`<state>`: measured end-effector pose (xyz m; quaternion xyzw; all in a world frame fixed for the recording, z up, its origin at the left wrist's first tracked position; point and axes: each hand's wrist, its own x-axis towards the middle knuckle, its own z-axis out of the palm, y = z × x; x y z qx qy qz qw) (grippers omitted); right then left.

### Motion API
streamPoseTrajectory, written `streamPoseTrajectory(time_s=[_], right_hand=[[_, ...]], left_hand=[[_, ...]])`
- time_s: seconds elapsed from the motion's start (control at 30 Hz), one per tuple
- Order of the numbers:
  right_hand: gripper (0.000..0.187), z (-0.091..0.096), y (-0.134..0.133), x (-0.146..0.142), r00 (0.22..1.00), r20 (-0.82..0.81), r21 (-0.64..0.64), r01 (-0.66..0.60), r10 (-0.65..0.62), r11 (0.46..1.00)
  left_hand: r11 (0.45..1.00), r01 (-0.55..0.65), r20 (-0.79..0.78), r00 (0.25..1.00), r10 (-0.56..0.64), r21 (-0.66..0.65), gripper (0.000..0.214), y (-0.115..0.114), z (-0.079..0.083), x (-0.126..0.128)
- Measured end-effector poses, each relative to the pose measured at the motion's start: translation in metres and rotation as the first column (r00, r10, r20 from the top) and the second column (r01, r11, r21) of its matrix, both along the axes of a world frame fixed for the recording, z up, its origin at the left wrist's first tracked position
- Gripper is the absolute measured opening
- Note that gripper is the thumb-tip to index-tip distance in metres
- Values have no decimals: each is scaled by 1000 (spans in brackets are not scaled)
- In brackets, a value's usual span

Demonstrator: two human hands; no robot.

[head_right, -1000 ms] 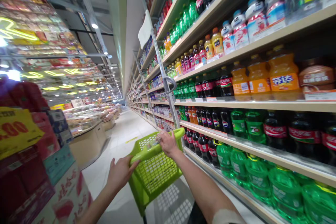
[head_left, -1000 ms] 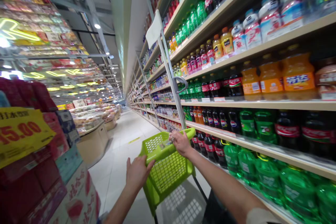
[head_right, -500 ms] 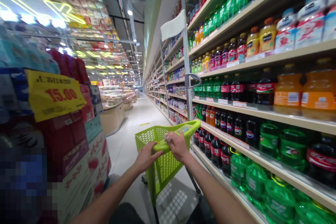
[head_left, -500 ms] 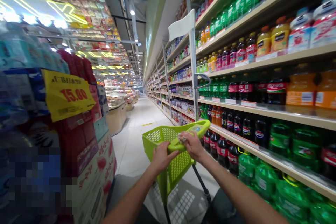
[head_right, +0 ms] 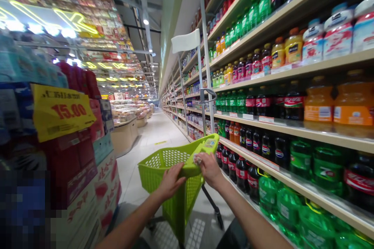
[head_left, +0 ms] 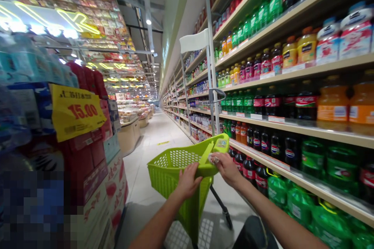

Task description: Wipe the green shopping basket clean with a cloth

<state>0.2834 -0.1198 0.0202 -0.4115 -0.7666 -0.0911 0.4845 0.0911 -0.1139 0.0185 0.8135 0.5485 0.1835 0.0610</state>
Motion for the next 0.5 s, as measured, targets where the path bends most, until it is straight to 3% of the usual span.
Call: streamPoseTrajectory(time_s=[0.17,0.3,0.4,0.5], right_hand=[[29,-1,17,37,984,-3,-16,177,-177,984],[34,4,23,48,934,-9,-54,357,-358,932],[32,8,24,29,896,61,-77,443,-439,893],[26,0,31,-12,894,189,-78,425,-406,902]], left_hand=[[983,-133,-65,990,126,-123,62,20,-15,-16],[987,-119,-144,984,103,-108,68,28,-27,-14],[988,-133,-189,975,115,-83,69,27,-31,-6],[989,-139,-203,971,126,-49,70,28,-33,0]])
